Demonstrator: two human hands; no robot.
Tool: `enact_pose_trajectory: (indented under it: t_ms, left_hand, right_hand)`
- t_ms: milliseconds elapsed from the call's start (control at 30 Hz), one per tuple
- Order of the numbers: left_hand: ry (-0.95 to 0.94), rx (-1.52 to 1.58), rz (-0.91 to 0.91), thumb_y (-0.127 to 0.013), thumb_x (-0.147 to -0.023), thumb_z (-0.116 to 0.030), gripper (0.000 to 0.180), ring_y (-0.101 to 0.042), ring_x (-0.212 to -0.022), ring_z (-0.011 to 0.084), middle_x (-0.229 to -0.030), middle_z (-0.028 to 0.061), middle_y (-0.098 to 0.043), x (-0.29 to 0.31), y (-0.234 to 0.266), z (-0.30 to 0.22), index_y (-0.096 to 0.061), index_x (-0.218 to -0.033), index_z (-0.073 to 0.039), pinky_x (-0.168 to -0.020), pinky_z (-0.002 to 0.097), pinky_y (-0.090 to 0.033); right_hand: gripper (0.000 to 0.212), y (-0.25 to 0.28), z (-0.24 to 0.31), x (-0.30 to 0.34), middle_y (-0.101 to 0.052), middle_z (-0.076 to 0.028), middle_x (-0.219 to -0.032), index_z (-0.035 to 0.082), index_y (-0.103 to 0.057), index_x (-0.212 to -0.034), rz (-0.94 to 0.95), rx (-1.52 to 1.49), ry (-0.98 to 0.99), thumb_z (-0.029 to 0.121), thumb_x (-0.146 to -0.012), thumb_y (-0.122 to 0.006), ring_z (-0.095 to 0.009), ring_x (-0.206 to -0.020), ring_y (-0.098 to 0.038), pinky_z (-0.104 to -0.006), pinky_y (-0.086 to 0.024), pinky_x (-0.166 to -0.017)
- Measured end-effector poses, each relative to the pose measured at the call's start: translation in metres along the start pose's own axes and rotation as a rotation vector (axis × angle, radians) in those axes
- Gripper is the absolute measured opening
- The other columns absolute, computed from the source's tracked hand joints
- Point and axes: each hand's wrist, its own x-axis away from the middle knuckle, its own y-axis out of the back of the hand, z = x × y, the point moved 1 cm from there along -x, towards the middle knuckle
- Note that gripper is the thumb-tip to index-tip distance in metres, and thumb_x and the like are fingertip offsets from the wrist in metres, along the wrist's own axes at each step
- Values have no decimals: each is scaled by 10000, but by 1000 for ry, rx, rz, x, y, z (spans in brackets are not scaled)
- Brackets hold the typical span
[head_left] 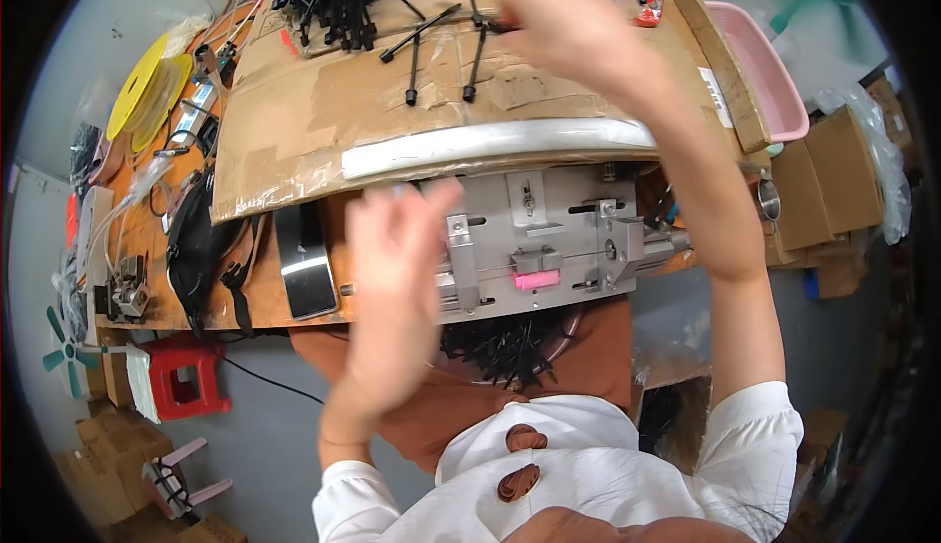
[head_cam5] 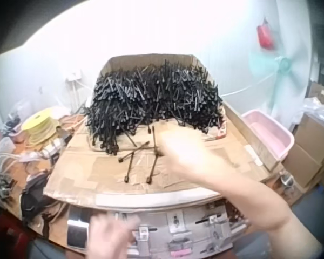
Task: The person picks up a black plastic tie from a cardboard box, places it into a machine, and presses a lever. They then remove the processed tie and drop it into a container below the table, repeating the process several times.
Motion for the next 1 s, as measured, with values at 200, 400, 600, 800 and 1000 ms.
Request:
enact_pose_trajectory:
  t_ms: [200, 400, 600, 800, 1000]
  left_hand:
    - [-278, -172, 32, -581, -777, 106, 284, -573, -843, 265, -939, 114, -572, -142, -2, 99, -588, -1024, -35, -800, 324, -472]
    - [-253, -49, 178, -578, -798, 110, 276, -550, -788, 199, -875, 89, -562, -149, -35, 57, -573, -1038, -27, -740, 289, -473]
    - [-236, -149, -45, -567, -796, 113, 566, -510, -814, 222, -879, 98, -520, -97, -11, 27, -498, -1325, -75, -761, 315, -459]
    - [-28, -225, 101, -588, -725, 134, 704, -495, -830, 236, -970, 120, -536, 36, -11, -22, -377, -1393, 71, -748, 349, -440]
    - [-106, -265, 267, -568, -707, 50, 659, -488, -818, 242, -994, 110, -512, 100, -77, -43, -416, -1348, 81, -754, 303, -426]
  right_hand:
    - [129, 69, -139, 94, -661, -191, -852, -1, -659, -777, 46, 317, -575, 122, -741, -647, -359, -811, -631, -443, -486, -685]
    - [162, 37, -243, 119, -667, -151, -931, 28, -626, -905, -168, 528, -542, 177, -840, -620, -320, -894, -634, -410, -491, -728]
    - [212, -24, -54, 3, -670, -191, -788, -14, -686, -808, 9, 124, -171, 186, -748, -654, -341, -796, -671, -480, -505, -692]
    - [145, -30, -23, -36, -699, -193, -852, -10, -703, -785, 126, -77, -110, 41, -771, -568, -281, -782, -688, -368, -547, -661]
    - [496, 39, -43, 40, -684, -208, -943, -70, -606, -1143, -82, -950, -227, 335, -864, -669, -221, -803, -693, -254, -580, -611]
